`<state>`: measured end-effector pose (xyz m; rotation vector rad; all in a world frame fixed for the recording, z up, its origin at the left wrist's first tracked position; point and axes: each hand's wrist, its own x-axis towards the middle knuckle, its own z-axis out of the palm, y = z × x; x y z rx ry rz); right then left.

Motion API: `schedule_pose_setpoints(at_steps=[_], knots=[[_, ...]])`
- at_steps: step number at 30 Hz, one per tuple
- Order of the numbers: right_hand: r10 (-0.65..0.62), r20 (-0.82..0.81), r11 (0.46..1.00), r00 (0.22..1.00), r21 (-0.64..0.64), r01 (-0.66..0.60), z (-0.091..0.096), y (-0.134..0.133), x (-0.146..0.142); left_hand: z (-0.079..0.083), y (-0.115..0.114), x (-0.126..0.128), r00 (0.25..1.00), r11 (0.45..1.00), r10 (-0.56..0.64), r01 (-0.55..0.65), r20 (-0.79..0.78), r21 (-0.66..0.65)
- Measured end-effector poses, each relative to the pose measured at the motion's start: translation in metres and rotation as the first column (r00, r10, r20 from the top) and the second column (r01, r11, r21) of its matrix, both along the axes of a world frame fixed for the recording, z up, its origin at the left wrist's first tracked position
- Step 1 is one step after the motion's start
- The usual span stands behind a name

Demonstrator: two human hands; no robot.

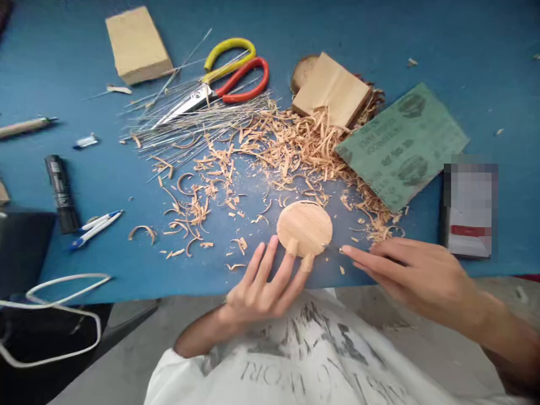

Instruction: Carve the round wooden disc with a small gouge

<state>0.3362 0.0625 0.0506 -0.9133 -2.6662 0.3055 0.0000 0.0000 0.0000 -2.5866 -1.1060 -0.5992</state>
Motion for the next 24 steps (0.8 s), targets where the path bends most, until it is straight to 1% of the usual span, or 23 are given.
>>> schedule_pose_setpoints(at_steps=[2, 5, 9, 12, 18, 24], knots=[[0.022, -0.004, 1.000, 1.000, 0.014, -0.022, 0.005, 0.003, -0.003, 0.000, 0.000, 0.001, 1.000, 1.000, -0.006, 0.006, -0.014, -0.004], [0.048, -0.026, 0.999, 0.998, -0.006, -0.049, 0.011, 0.008, -0.006, 0.002, 0.000, 0.001, 1.000, 1.000, -0.014, 0.014, -0.027, -0.009], [0.068, -0.049, 0.991, 0.996, -0.108, -0.073, 0.015, 0.014, -0.006, 0.004, 0.000, 0.002, 0.999, 1.000, -0.024, 0.023, -0.027, -0.019], [0.079, -0.060, 0.983, 0.995, -0.161, -0.088, 0.018, 0.016, -0.005, 0.005, 0.001, 0.002, 1.000, 1.000, -0.002, 0.002, -0.021, -0.022], [0.092, -0.028, 0.990, 0.995, -0.104, -0.095, 0.022, 0.017, -0.005, 0.006, 0.003, 0.003, 0.999, 0.999, -0.008, 0.007, -0.034, -0.038], [0.094, 0.001, 0.990, 0.996, -0.104, -0.094, 0.023, 0.015, -0.004, 0.008, 0.004, 0.003, 0.999, 1.000, -0.016, 0.016, -0.029, -0.025]])
